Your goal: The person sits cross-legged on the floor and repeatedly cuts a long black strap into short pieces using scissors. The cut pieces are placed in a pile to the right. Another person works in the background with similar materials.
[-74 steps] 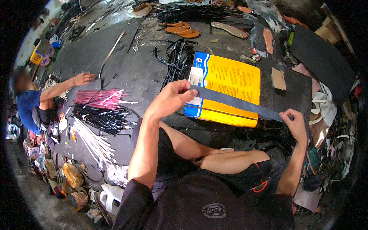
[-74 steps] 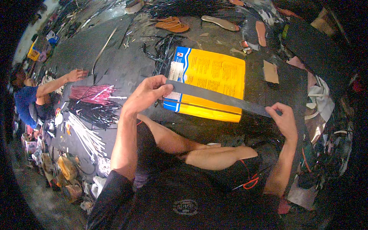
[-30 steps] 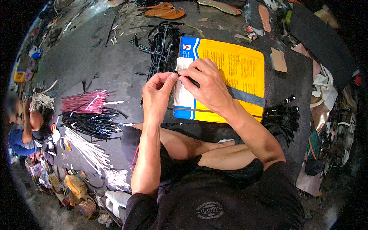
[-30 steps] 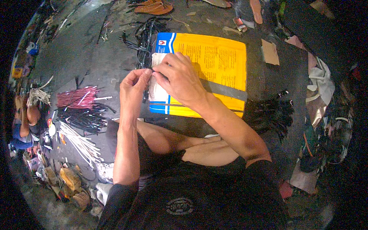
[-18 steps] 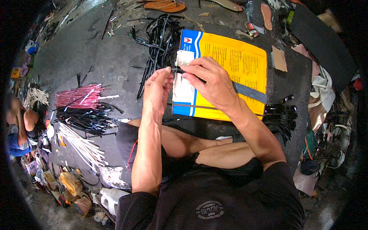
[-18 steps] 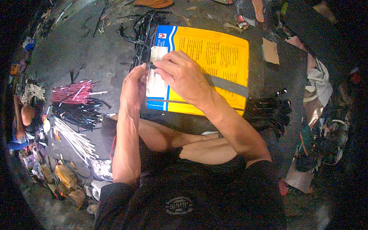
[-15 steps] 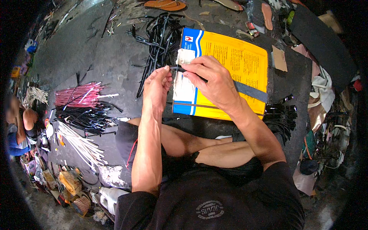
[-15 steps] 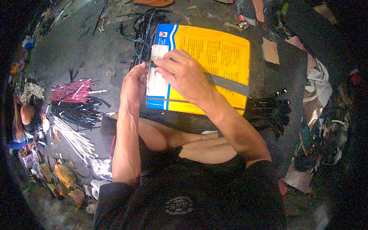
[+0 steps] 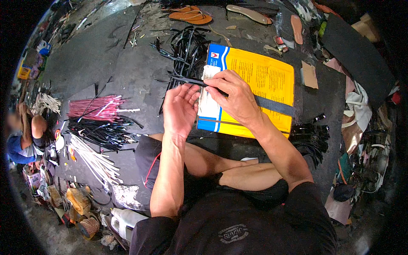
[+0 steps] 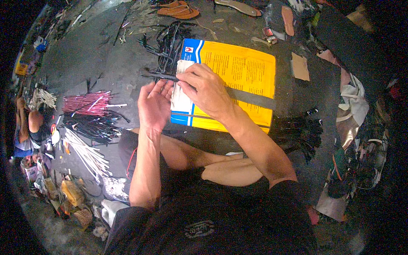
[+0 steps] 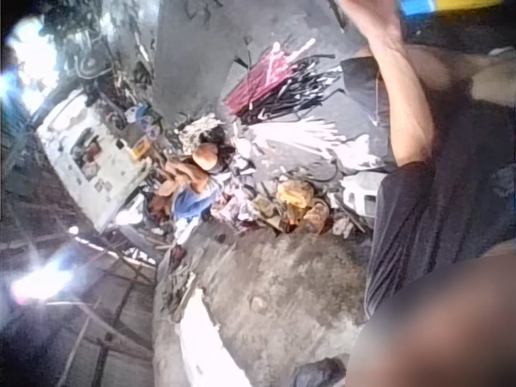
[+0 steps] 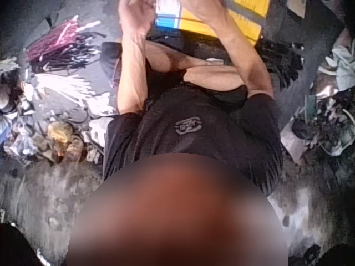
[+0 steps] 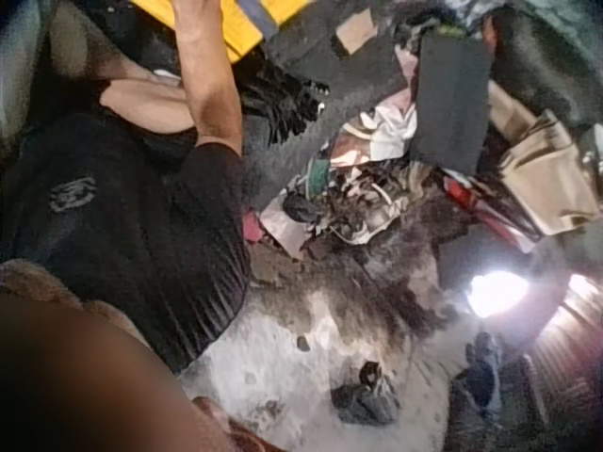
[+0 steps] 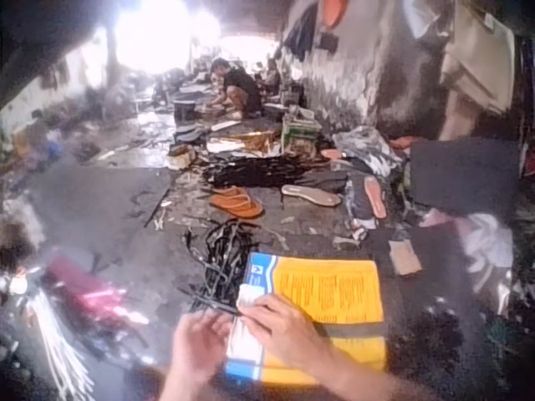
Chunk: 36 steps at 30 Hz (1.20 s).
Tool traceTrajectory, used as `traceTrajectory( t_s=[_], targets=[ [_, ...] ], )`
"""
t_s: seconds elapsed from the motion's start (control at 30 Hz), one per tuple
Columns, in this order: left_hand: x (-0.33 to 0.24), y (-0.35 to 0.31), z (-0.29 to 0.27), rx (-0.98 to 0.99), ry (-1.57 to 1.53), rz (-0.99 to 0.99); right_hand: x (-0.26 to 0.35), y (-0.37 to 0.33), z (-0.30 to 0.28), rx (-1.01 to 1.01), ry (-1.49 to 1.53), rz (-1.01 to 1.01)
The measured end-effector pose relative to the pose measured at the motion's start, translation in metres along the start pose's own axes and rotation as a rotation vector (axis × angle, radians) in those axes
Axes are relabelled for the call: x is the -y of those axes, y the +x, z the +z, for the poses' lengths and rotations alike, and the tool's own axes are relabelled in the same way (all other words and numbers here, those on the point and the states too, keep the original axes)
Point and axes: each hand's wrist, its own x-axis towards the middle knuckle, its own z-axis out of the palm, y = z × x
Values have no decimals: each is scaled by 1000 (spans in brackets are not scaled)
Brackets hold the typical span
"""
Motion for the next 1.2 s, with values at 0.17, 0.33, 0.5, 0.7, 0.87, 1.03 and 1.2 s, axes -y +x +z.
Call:
traceTrajectory(
  t_s=[0.17,0.33,0.5,0.7,0.87,1.03,1.2],
  targets=[
    [8,-2,30,-141,461,42,-4,-2,-2,0,-8,-27],
    [6,20,3,-236,430,41,-7,-6,-2,6,-5,-26],
    [9,52,-42,-422,450,48,-7,-6,-1,-4,-4,-19],
    [-7,52,-22,-485,-117,-46,-2,-3,2,-12,-13,-27],
    [10,-4,28,-158,194,37,2,-4,-2,-12,-8,-9],
    [12,-5,33,-187,454,62,5,-9,-3,-9,-55,-32],
    [8,13,2,-170,389,-12,2,-6,4,-3,-28,-54]
  ],
)
